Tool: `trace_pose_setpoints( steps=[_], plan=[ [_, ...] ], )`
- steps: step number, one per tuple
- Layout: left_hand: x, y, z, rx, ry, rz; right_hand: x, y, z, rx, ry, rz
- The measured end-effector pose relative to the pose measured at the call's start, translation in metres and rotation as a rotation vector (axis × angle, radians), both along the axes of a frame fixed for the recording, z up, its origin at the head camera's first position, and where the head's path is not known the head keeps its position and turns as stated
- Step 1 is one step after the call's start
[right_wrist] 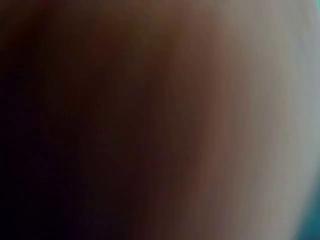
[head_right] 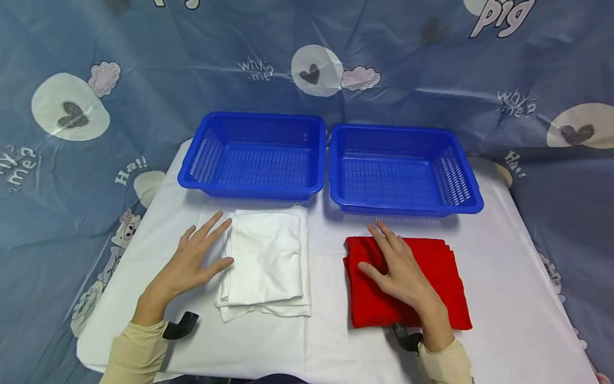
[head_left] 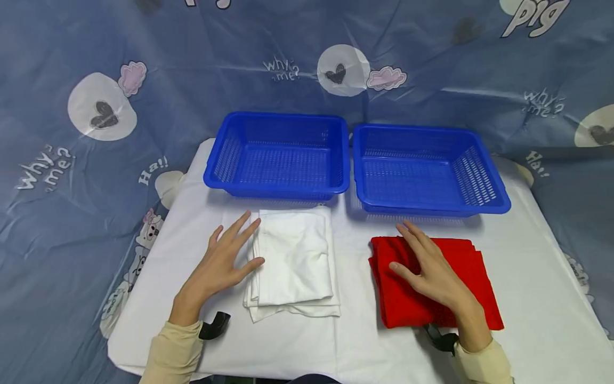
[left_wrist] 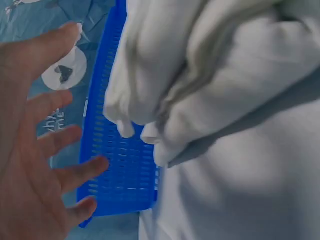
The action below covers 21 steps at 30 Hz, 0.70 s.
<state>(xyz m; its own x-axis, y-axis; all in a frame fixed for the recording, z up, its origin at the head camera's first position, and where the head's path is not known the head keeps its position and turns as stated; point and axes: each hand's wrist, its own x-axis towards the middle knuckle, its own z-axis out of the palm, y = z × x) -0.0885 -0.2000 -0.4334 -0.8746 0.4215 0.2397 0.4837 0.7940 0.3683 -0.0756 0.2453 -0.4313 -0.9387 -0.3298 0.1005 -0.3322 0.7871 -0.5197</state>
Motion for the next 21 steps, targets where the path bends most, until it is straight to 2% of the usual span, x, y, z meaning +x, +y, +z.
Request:
trace_pose_setpoints(
  steps=[4,9,16,21],
  plan=[
    [0.001,0.0,-0.008,0.033,-0.066,-0.076,-0.003,-0.017,0.004,-0.019,-0.029,0.043],
    [0.005,-0.001,-0.015,0.059,-0.139,-0.095,-0.005,-0.04,0.007,-0.012,-0.035,0.128],
    [0.003,0.0,-0.022,0.085,-0.123,-0.118,-0.002,-0.062,0.015,0.034,-0.052,0.25],
    [0.002,0.002,-0.027,0.105,-0.11,-0.129,-0.003,-0.077,0.02,0.037,-0.013,0.293]
  ],
)
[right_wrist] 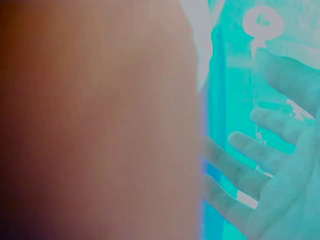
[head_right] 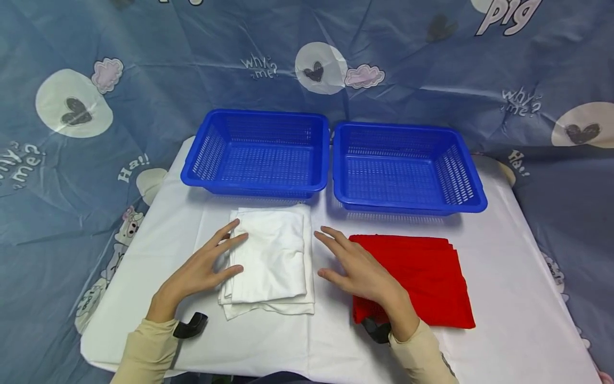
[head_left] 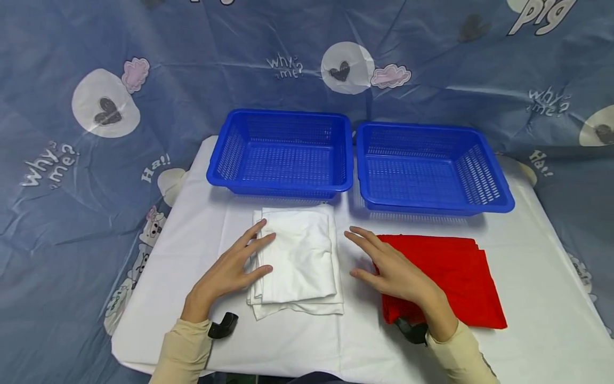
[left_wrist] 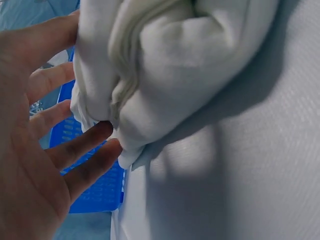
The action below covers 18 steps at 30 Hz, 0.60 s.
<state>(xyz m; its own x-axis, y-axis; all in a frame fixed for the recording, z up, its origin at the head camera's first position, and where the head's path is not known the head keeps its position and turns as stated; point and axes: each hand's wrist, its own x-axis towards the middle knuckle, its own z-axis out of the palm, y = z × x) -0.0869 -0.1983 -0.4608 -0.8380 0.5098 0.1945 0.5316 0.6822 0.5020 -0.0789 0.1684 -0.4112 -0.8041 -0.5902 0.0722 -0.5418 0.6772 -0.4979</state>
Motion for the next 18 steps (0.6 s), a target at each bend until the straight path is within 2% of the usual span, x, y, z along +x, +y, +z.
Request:
trace_pose_setpoints(
  steps=[7,13,18],
  plan=[
    [-0.001,0.002,-0.003,-0.002,0.0,0.011,-0.009,-0.023,-0.011,-0.113,-0.034,0.037],
    [-0.001,0.004,-0.009,0.008,0.036,0.017,-0.019,-0.037,-0.024,-0.106,-0.033,0.068],
    [-0.002,0.007,-0.011,-0.009,0.091,0.023,-0.025,-0.046,-0.032,-0.104,-0.117,0.07]
  ],
)
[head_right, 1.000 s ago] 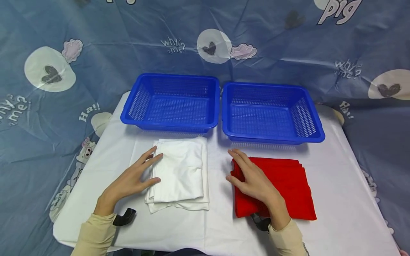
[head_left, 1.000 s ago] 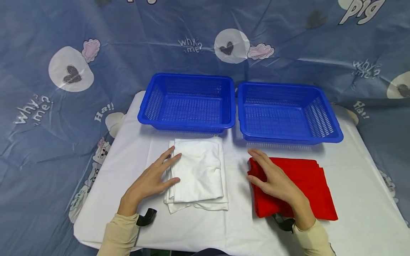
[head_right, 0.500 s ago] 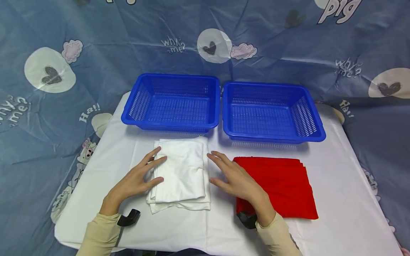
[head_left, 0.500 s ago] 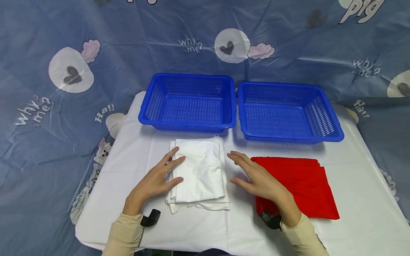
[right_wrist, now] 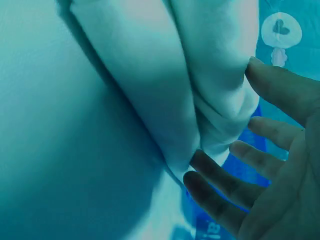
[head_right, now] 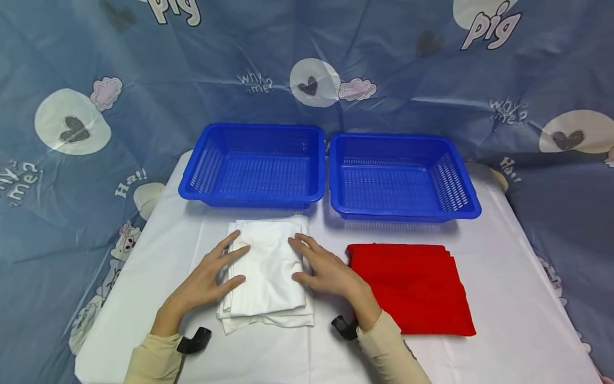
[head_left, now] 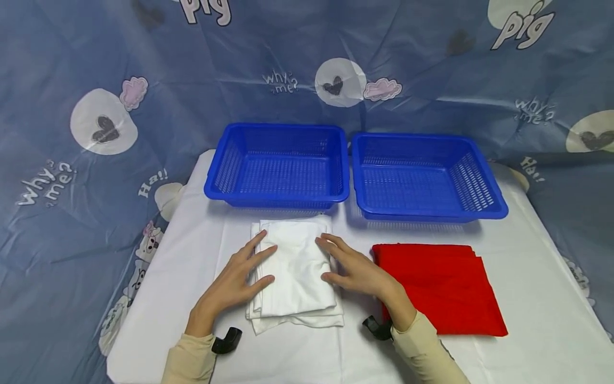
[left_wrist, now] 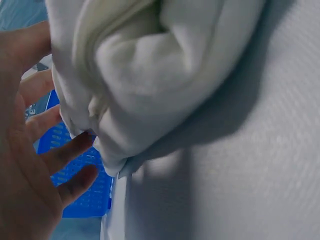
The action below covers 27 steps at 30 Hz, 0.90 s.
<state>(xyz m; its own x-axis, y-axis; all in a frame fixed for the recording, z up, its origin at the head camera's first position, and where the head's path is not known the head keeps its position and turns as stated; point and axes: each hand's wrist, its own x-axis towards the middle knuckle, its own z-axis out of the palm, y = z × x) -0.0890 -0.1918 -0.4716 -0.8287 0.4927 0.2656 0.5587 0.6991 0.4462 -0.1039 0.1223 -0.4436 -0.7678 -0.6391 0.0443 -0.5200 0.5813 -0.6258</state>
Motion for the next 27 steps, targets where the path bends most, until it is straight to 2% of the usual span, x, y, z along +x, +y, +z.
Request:
trace_pose_setpoints(
  steps=[3,8,12,14,19,22,27],
  plan=[
    [0.001,0.001,0.003,-0.012,0.001,0.001,-0.001,-0.004,-0.002,-0.009,-0.031,0.015],
    [-0.001,0.006,0.01,0.006,-0.001,-0.041,-0.001,-0.009,-0.006,-0.066,-0.042,0.038],
    [-0.001,0.009,0.009,0.032,0.007,-0.06,0.001,-0.011,-0.01,-0.075,-0.026,0.037],
    [0.002,0.008,0.006,0.042,-0.007,-0.037,0.003,-0.013,-0.013,-0.067,-0.021,0.046],
    [0.009,0.009,0.001,0.056,-0.031,0.066,0.008,-0.015,-0.016,-0.051,-0.05,0.057],
    [0.01,0.009,0.001,0.061,-0.039,0.084,0.009,-0.015,-0.016,-0.037,-0.054,0.057],
    [0.009,0.01,0.002,0.071,-0.071,0.128,0.005,-0.014,-0.013,-0.032,-0.009,0.067]
  ],
)
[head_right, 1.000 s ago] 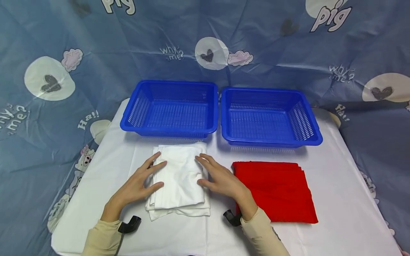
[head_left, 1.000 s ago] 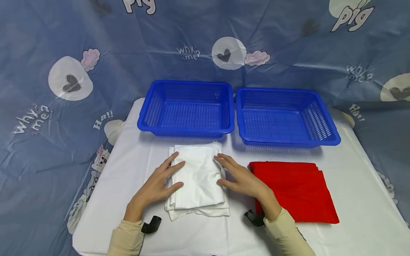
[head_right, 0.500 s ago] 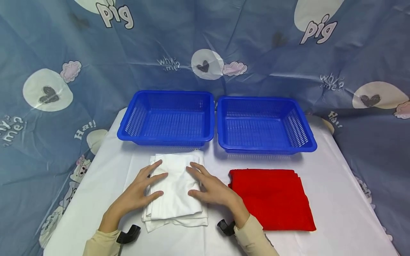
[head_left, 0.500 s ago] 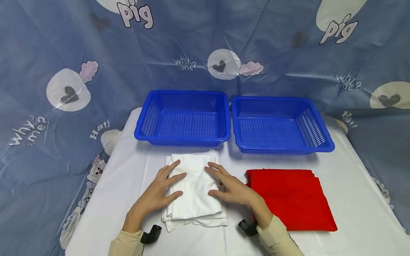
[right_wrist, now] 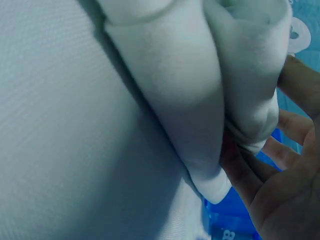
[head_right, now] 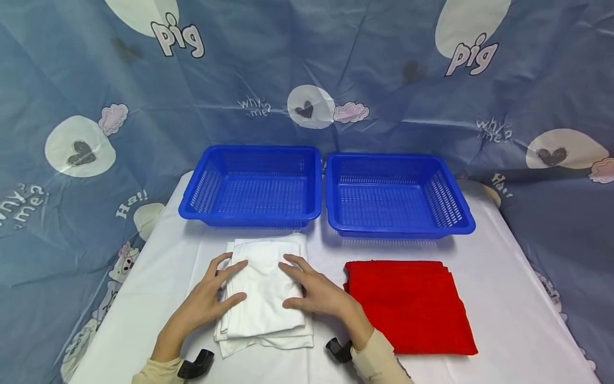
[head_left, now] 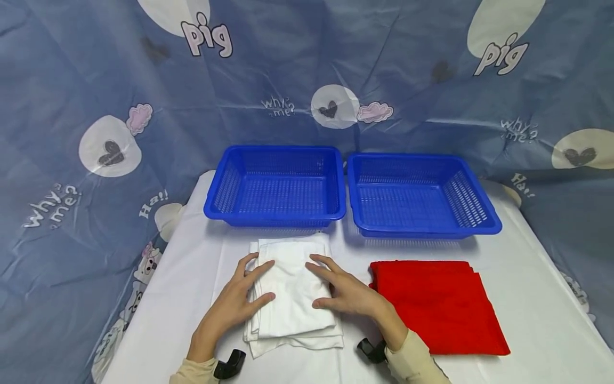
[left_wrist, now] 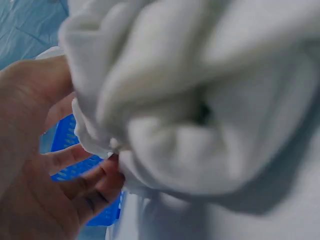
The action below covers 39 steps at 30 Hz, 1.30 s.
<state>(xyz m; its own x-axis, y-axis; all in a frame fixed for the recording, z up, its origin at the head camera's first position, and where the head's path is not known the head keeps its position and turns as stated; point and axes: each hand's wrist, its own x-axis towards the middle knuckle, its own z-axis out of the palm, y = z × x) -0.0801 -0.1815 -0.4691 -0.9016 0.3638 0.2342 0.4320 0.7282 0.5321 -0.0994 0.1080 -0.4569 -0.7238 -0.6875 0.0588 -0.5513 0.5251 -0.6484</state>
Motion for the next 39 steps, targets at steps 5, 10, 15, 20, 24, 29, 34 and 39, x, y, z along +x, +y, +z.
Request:
trace_pose_setpoints(
  steps=[5,10,15,20,24,29,34,39],
  plan=[
    [0.001,0.0,-0.004,0.095,-0.047,0.001,-0.003,0.0,-0.002,-0.018,0.042,0.007],
    [0.002,-0.002,-0.008,0.134,-0.097,-0.018,-0.004,-0.001,-0.007,-0.06,0.023,-0.004],
    [-0.006,-0.005,-0.01,0.161,-0.078,-0.057,-0.007,-0.001,-0.011,-0.091,0.005,-0.038],
    [-0.009,-0.003,-0.014,0.212,0.03,-0.078,-0.007,-0.003,-0.013,-0.137,-0.012,-0.067],
    [-0.011,-0.001,-0.017,0.289,0.122,-0.114,-0.006,-0.004,-0.014,-0.173,-0.022,-0.094],
    [-0.011,0.001,-0.015,0.33,0.239,-0.164,-0.005,-0.005,-0.016,-0.198,0.005,-0.121],
    [-0.014,0.005,-0.003,0.271,0.365,-0.181,-0.005,-0.004,-0.011,-0.247,0.059,-0.147],
    [-0.02,0.008,0.011,0.283,0.423,-0.224,-0.007,-0.002,-0.003,-0.327,0.137,-0.148]
  ],
)
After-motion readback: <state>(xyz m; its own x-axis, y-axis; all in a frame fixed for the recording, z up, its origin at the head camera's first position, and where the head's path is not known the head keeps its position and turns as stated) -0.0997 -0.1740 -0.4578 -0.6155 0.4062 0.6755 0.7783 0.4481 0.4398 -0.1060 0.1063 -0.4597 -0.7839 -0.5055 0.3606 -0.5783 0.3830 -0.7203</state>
